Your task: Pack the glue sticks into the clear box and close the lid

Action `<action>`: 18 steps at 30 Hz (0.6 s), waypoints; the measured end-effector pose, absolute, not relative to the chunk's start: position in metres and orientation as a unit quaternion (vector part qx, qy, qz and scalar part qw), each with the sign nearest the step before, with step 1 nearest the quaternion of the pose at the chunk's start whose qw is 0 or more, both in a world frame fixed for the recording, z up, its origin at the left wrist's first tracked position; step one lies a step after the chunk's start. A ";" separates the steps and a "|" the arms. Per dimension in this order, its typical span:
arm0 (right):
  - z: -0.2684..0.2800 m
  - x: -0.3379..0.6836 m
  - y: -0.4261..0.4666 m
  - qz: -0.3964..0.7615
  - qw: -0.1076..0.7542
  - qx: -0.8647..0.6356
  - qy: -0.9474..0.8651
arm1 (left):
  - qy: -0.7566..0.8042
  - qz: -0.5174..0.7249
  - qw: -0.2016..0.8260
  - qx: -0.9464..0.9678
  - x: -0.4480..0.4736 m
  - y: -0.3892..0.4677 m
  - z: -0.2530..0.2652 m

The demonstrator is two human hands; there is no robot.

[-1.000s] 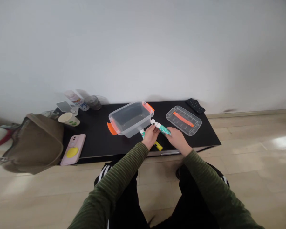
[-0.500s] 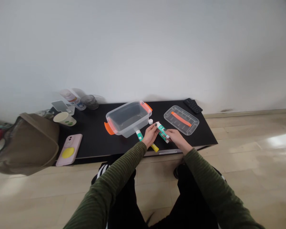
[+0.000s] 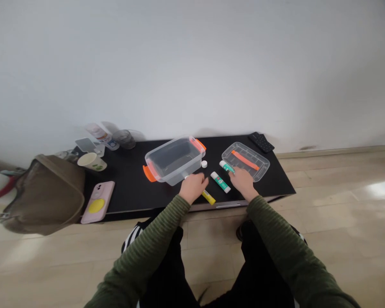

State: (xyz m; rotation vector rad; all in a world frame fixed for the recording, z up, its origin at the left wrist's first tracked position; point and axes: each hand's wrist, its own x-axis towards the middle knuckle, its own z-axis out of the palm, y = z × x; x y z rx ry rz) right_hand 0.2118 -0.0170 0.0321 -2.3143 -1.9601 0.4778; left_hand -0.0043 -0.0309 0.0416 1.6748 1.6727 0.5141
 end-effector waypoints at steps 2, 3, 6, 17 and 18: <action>0.029 0.208 -0.017 0.153 0.020 -0.752 -0.641 | 0.641 0.038 0.350 0.682 -0.009 -0.053 0.045; 0.028 0.205 -0.018 0.150 0.015 -0.750 -0.644 | 0.637 -0.006 0.331 0.696 -0.008 -0.062 0.044; 0.024 0.200 -0.019 0.142 0.008 -0.747 -0.650 | 0.638 -0.039 0.265 0.722 0.003 -0.079 0.035; 0.005 0.206 -0.027 0.130 0.006 -0.730 -0.671 | 0.645 -0.002 0.233 0.728 0.048 -0.056 0.016; 0.004 0.206 -0.027 0.135 0.009 -0.727 -0.673 | 0.647 0.002 0.232 0.727 0.051 -0.054 0.015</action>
